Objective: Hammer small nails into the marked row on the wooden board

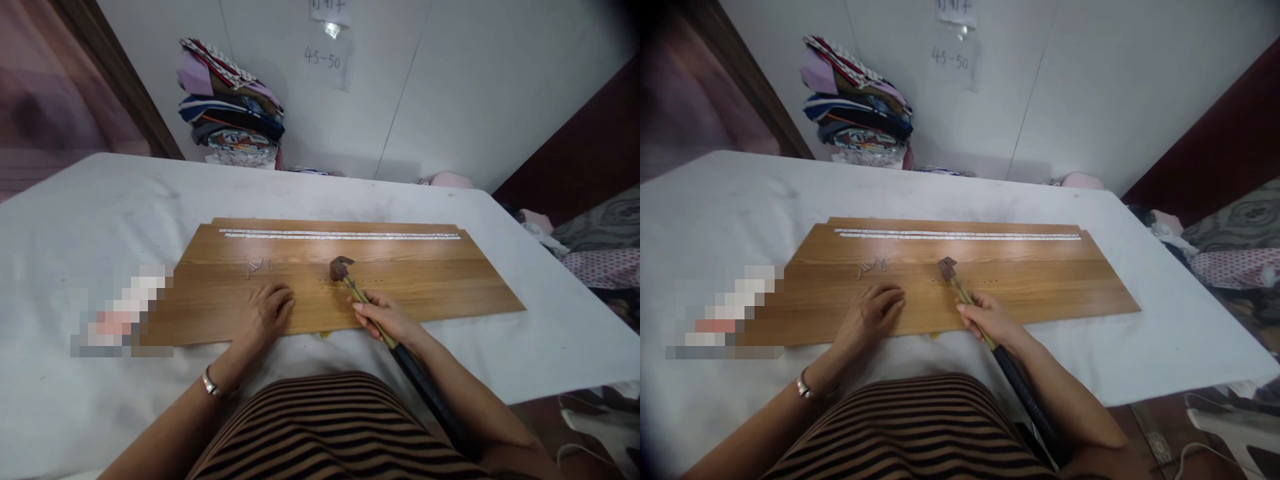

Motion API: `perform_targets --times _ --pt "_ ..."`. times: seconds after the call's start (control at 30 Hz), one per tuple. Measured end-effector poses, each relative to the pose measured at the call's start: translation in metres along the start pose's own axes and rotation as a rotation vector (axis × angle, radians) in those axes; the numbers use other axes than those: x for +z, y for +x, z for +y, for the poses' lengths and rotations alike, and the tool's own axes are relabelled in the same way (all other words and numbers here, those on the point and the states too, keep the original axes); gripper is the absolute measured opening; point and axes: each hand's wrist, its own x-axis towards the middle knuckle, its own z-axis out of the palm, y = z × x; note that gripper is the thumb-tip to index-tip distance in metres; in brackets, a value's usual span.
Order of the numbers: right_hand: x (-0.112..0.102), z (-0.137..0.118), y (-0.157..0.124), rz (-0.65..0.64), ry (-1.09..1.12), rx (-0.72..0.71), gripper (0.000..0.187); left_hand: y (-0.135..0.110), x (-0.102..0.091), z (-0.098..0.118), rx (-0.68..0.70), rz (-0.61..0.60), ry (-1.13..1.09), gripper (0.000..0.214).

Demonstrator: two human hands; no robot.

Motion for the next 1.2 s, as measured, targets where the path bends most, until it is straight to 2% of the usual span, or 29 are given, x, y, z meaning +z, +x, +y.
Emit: perform_targets --times 0.2,1.2 --pt "-0.0013 0.0008 0.0000 0.007 0.016 -0.032 0.036 0.0001 -0.0014 0.0019 -0.015 -0.013 -0.005 0.022" --pt "-0.0007 0.0026 0.0015 -0.003 0.008 -0.014 0.038 -0.0002 -0.0008 0.0021 -0.021 -0.004 -0.033 0.022"
